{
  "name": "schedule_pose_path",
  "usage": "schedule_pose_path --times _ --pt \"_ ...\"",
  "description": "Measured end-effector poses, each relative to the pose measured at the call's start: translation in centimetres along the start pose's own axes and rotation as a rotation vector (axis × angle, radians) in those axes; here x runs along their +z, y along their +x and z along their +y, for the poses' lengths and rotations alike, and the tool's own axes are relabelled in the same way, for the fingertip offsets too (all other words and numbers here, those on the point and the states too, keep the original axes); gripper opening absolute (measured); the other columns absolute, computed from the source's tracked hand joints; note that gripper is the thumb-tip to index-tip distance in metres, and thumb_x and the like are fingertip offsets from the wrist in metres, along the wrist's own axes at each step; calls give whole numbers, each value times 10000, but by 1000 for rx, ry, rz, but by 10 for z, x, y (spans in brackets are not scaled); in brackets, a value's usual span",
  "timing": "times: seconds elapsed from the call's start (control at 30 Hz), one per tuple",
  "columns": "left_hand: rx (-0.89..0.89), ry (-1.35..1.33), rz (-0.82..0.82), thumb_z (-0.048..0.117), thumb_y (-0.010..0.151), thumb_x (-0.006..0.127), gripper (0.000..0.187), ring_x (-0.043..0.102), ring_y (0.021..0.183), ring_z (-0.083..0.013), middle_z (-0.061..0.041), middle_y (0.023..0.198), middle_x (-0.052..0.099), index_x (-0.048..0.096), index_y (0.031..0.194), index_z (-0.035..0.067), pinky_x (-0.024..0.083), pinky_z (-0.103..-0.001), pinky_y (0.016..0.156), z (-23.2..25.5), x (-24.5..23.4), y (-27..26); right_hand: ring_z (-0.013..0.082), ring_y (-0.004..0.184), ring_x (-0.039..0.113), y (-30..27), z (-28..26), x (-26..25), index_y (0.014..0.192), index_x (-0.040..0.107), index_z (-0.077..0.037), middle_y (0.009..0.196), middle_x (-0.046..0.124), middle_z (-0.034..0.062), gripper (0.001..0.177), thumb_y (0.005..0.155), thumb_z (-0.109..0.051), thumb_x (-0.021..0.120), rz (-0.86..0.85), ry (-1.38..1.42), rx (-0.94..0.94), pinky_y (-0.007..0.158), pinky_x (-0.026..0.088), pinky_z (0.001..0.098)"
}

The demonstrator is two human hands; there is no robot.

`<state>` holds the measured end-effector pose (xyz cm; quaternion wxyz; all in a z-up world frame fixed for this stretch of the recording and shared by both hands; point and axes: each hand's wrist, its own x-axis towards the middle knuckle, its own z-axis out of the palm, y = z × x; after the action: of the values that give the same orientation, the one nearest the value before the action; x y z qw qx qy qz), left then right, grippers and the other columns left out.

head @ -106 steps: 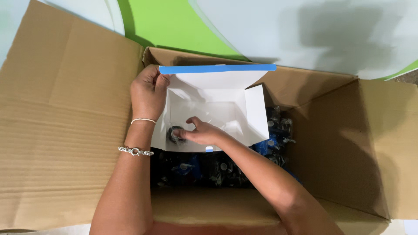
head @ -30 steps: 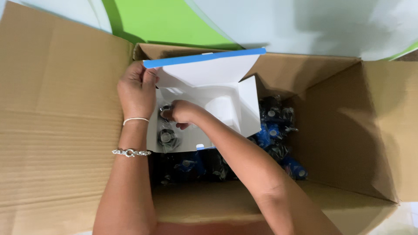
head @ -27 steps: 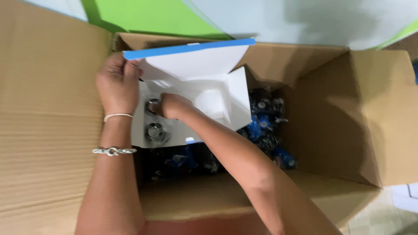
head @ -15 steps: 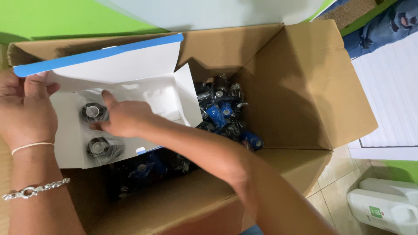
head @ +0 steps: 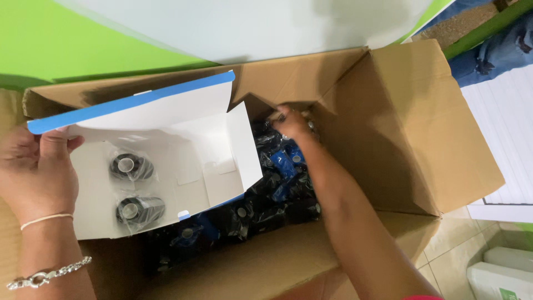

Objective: The person transfers rolls of blue and black medical tape from a large cardboard shipping box into a smaller white and blue product box by hand.

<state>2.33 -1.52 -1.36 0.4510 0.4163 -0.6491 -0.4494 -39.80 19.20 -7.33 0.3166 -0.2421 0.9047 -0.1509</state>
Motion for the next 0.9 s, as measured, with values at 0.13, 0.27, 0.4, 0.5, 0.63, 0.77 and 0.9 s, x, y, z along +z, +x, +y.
schedule_pose_path --times 0.13,0.27,0.4,0.5,0.63,0.77,0.9 --pt "-17 81 26 112 1219 627 93 748 949 -177 -23 1046 682 686 1161 67 636 -254 890 12 4 -5 429 1421 257 55 70 71 1463 503 -439 1574 199 157 672 851 -421 778 -58 -421 103 1194 283 460" --pt "16 37 72 71 1108 635 74 632 894 -81 1 958 663 707 1090 72 690 -288 905 21 8 -4 349 1216 624 42 49 35 1384 561 -376 1382 537 122 589 814 -285 672 123 -178 79 1057 456 373" --pt "101 -36 114 -37 1051 642 64 699 824 -244 -189 891 709 700 1036 -14 634 -478 835 21 16 -3 333 1069 697 32 28 -37 1318 653 -273 1283 635 214 598 760 -425 803 146 86 8 728 646 352" --pt "82 118 119 77 1019 691 50 725 768 -181 -90 766 713 738 1003 76 605 -411 771 33 14 -1 413 969 690 -54 -24 -121 1312 701 -206 1216 636 323 544 800 -389 731 73 68 -262 641 625 415" --pt "41 104 125 144 1015 694 64 662 720 -114 -38 718 696 745 979 129 582 -357 764 29 16 -3 352 855 568 -207 -112 -150 1292 685 3 978 611 307 484 840 -159 623 7 139 -358 654 513 401" --pt "44 103 109 213 1035 710 103 615 691 -117 -30 701 683 742 962 148 563 -348 745 32 14 0 464 1127 658 -215 -172 -75 1329 711 -112 1281 668 310 553 812 -251 575 -322 2 -388 833 614 550" --pt "12 119 95 262 1033 722 119 670 722 -153 -23 720 699 743 956 174 564 -340 754 29 16 3 350 1029 710 -83 -188 85 1264 696 -86 1176 676 194 564 793 -393 743 -334 271 -233 712 656 557"
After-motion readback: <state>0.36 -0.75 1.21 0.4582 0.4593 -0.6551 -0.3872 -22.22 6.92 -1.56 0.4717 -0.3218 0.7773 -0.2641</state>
